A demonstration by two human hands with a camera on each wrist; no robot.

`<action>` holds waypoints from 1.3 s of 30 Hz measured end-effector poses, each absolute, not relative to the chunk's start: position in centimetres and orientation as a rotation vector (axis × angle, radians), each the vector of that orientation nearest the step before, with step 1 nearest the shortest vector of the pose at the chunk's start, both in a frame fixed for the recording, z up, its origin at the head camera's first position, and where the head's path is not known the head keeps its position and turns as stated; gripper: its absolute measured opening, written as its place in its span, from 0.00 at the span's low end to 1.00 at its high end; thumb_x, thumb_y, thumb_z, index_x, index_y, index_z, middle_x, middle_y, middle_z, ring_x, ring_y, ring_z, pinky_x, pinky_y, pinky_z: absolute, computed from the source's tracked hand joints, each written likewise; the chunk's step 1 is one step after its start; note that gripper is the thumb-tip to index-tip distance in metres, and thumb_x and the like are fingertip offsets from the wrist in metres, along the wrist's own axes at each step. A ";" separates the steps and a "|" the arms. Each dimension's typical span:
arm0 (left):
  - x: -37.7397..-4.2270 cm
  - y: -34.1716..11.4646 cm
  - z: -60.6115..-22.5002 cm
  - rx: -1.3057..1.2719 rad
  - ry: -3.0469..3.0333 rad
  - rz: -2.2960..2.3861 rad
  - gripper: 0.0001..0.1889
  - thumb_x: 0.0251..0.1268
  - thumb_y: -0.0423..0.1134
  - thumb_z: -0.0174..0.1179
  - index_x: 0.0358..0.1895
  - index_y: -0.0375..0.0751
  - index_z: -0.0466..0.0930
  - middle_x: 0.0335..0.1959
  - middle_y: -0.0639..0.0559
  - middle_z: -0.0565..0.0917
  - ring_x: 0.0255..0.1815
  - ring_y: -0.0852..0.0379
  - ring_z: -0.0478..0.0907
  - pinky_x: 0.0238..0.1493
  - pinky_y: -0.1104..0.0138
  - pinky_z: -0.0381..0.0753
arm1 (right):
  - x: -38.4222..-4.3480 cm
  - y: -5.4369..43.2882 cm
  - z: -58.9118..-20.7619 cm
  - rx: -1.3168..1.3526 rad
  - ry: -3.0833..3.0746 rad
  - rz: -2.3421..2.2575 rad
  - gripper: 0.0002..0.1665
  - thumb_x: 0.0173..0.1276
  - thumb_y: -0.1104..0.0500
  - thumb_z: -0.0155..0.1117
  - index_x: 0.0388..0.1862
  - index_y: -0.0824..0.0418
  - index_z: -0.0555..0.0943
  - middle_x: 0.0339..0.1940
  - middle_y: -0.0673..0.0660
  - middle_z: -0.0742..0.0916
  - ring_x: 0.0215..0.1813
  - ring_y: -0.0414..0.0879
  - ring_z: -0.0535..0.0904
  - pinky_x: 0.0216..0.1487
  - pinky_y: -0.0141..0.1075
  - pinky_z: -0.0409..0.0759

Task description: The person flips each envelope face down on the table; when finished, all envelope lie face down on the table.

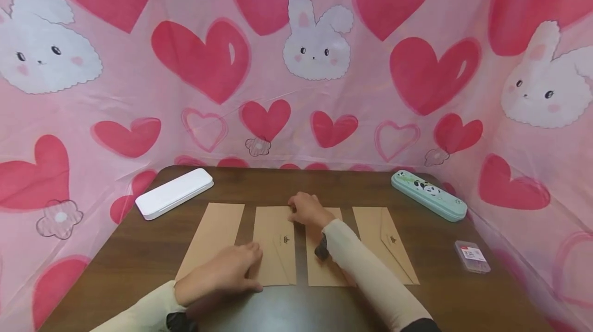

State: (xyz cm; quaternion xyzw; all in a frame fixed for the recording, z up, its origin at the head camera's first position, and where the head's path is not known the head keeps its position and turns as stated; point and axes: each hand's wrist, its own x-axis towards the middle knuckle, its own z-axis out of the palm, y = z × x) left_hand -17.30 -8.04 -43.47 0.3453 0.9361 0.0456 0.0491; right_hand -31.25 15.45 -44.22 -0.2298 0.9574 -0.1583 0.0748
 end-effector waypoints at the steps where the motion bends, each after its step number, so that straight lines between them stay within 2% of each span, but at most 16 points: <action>1: -17.4 -8.0 -43.5 1.057 2.851 0.127 0.30 0.52 0.63 0.75 0.43 0.40 0.82 0.38 0.52 0.79 0.34 0.57 0.78 0.31 0.62 0.78 | -31.5 15.2 -44.1 -0.680 2.869 -0.464 0.22 0.66 0.54 0.76 0.55 0.61 0.86 0.51 0.57 0.88 0.57 0.55 0.81 0.60 0.54 0.71; 4: -17.8 -8.2 -43.5 1.064 2.845 0.121 0.25 0.52 0.61 0.75 0.36 0.44 0.80 0.32 0.56 0.74 0.29 0.60 0.72 0.28 0.64 0.73 | -32.2 14.6 -43.6 -0.641 2.838 -0.412 0.16 0.68 0.54 0.73 0.52 0.60 0.86 0.49 0.54 0.88 0.53 0.51 0.82 0.60 0.51 0.70; 8: -17.9 -8.1 -43.2 1.051 2.831 0.167 0.23 0.51 0.60 0.77 0.33 0.45 0.80 0.30 0.57 0.72 0.28 0.62 0.68 0.26 0.66 0.69 | -33.2 14.3 -42.9 -0.633 2.804 -0.338 0.08 0.72 0.62 0.64 0.47 0.58 0.85 0.48 0.53 0.87 0.49 0.48 0.80 0.62 0.50 0.70; 12: -17.9 -8.0 -42.8 1.036 2.809 0.212 0.23 0.50 0.58 0.78 0.31 0.44 0.80 0.28 0.58 0.71 0.28 0.62 0.66 0.27 0.67 0.66 | -33.7 15.0 -42.6 -0.687 2.771 -0.469 0.14 0.66 0.74 0.59 0.44 0.60 0.82 0.42 0.56 0.85 0.43 0.48 0.78 0.56 0.46 0.74; 16: -18.0 -8.1 -42.7 1.045 2.779 0.230 0.24 0.49 0.58 0.79 0.34 0.43 0.80 0.30 0.58 0.72 0.29 0.61 0.67 0.29 0.67 0.67 | -33.9 16.3 -43.0 -0.871 2.742 -0.721 0.16 0.62 0.78 0.62 0.44 0.64 0.82 0.40 0.58 0.87 0.41 0.47 0.81 0.45 0.37 0.82; 22: -18.1 -8.9 -43.3 1.120 2.776 0.257 0.31 0.47 0.58 0.80 0.46 0.41 0.78 0.34 0.57 0.74 0.32 0.62 0.72 0.35 0.65 0.75 | -34.0 17.9 -43.5 -0.981 2.733 -0.854 0.12 0.66 0.70 0.71 0.45 0.58 0.89 0.45 0.55 0.92 0.45 0.45 0.85 0.47 0.34 0.84; 27: -18.2 -9.2 -43.7 1.102 2.727 0.490 0.35 0.50 0.53 0.79 0.55 0.40 0.73 0.34 0.57 0.82 0.31 0.66 0.76 0.33 0.69 0.77 | -34.4 18.5 -42.4 -0.931 2.676 -0.977 0.12 0.70 0.64 0.69 0.50 0.54 0.90 0.52 0.55 0.91 0.49 0.46 0.87 0.50 0.37 0.85; 30: -18.2 -9.2 -43.8 1.067 2.683 0.578 0.42 0.56 0.54 0.76 0.68 0.34 0.71 0.48 0.48 0.88 0.43 0.63 0.83 0.43 0.68 0.82 | -34.5 18.4 -41.7 -0.945 2.591 -1.090 0.14 0.73 0.60 0.68 0.56 0.56 0.88 0.56 0.56 0.90 0.52 0.47 0.87 0.55 0.41 0.85; 31: -18.2 -9.1 -43.9 1.058 2.669 0.596 0.44 0.57 0.54 0.75 0.71 0.33 0.69 0.54 0.46 0.87 0.48 0.61 0.84 0.46 0.67 0.83 | -34.6 18.4 -41.6 -0.964 2.572 -1.116 0.16 0.73 0.59 0.68 0.58 0.56 0.87 0.57 0.56 0.89 0.56 0.46 0.86 0.58 0.42 0.84; 34: -18.0 -8.9 -43.9 1.042 2.646 0.642 0.50 0.60 0.54 0.74 0.79 0.31 0.59 0.64 0.42 0.83 0.58 0.56 0.83 0.55 0.64 0.83 | -34.4 17.9 -41.3 -0.987 2.512 -1.186 0.21 0.74 0.55 0.67 0.64 0.57 0.83 0.60 0.58 0.88 0.58 0.45 0.86 0.62 0.44 0.83; 39: -17.7 -8.5 -44.2 1.114 2.595 0.753 0.50 0.62 0.50 0.73 0.81 0.33 0.54 0.64 0.44 0.84 0.60 0.62 0.81 0.58 0.66 0.82 | -34.0 16.8 -41.0 -0.980 2.449 -1.239 0.25 0.75 0.52 0.65 0.68 0.53 0.80 0.64 0.62 0.86 0.63 0.47 0.84 0.67 0.47 0.80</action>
